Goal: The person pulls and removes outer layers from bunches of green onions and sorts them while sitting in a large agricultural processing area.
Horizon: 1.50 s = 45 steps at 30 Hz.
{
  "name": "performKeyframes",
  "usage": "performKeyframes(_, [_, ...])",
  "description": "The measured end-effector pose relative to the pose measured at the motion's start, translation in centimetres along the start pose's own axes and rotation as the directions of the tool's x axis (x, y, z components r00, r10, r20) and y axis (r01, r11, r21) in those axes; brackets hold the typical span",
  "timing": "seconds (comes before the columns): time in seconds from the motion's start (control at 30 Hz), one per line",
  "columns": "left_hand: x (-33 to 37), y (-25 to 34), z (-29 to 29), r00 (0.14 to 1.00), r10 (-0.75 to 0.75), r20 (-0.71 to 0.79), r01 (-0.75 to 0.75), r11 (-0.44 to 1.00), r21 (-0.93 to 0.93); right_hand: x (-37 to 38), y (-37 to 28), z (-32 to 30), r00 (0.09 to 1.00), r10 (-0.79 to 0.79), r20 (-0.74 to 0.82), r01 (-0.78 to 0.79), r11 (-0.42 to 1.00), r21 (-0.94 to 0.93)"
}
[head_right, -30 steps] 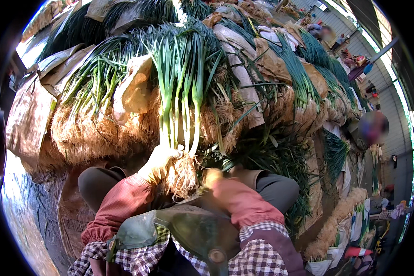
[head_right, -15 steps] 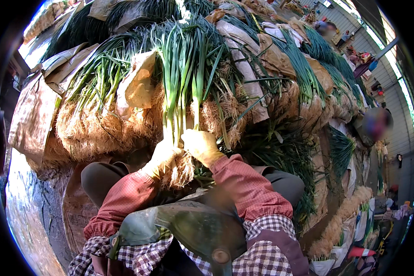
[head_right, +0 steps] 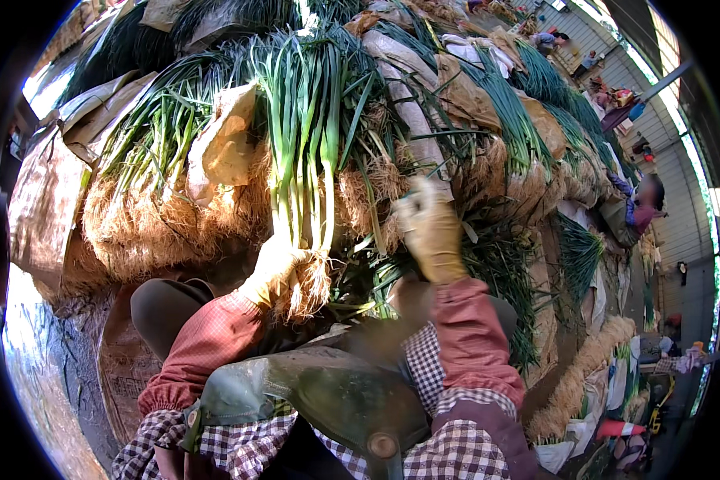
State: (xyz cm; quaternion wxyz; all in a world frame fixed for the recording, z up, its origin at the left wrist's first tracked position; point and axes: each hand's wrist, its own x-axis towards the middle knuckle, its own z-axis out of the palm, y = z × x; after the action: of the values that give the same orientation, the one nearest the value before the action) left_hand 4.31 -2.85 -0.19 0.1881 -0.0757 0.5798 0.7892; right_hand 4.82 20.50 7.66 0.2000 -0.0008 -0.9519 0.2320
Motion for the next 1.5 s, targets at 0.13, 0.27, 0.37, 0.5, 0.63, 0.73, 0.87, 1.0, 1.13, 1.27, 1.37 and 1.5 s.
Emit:
performKeyframes(0.13, [-0.3,0.5,0.3,0.999,-0.051,-0.003,0.051,0.996,0.069,-1.6,-4.1,8.9,0.782,0.002,0.623,-0.194,0.951,0.240])
performKeyframes(0.27, [3.3,-4.5,-3.3,0.967,0.236,0.096,-0.254,0.861,0.442,-3.5,-3.9,13.4,0.791,-0.481,0.377,0.549,0.831,-0.092])
performKeyframes(0.37, [1.9,-1.8,-3.8,0.573,0.578,0.581,-0.727,0.031,0.686,-4.6,-5.3,12.3,0.772,-0.515,0.372,0.558,0.830,-0.010])
performKeyframes(0.5, [2.7,-2.6,-6.6,0.981,-0.187,0.051,0.190,0.980,-0.055,-4.5,-5.3,7.8,0.931,-0.204,0.303,-0.097,0.661,0.744])
performKeyframes(0.63, [0.8,-0.3,-1.0,0.917,-0.125,0.379,0.287,0.866,-0.409,-3.2,1.1,10.3,0.932,0.169,0.322,-0.350,0.653,0.672])
performKeyframes(0.73, [-0.2,-0.2,0.1,0.887,-0.050,0.459,0.106,0.990,-0.097,-4.7,2.7,15.5,0.854,-0.170,0.492,-0.498,0.008,0.867])
performKeyframes(0.87, [0.4,-0.9,-2.1,0.930,-0.093,0.356,0.071,0.995,0.075,-4.5,-1.8,17.7,0.851,0.117,0.511,-0.522,0.105,0.846])
performKeyframes(1.0, [0.5,-1.5,-0.9,0.936,-0.097,0.337,0.127,0.990,-0.067,-5.4,1.7,20.8,0.969,-0.170,0.179,-0.013,0.688,0.725])
performKeyframes(1.13, [1.0,-2.7,-2.1,0.970,0.051,0.238,-0.012,0.987,-0.163,-3.9,0.8,18.9,0.941,-0.288,0.176,0.111,0.756,0.645])
performKeyframes(1.27, [0.8,-2.6,-0.2,0.963,-0.013,0.271,0.116,0.924,-0.366,-4.4,3.0,24.9,0.904,0.151,0.401,-0.410,0.031,0.912])
performKeyframes(1.37, [1.1,-2.7,-0.9,0.955,-0.077,0.286,0.200,0.881,-0.429,-3.2,2.3,25.0,0.779,0.273,0.564,-0.577,-0.040,0.816])
performKeyframes(1.5, [-0.1,-0.7,-1.8,0.943,-0.130,0.307,0.276,0.822,-0.498,1.3,-1.4,20.5,0.705,0.578,0.412,-0.660,0.321,0.679])
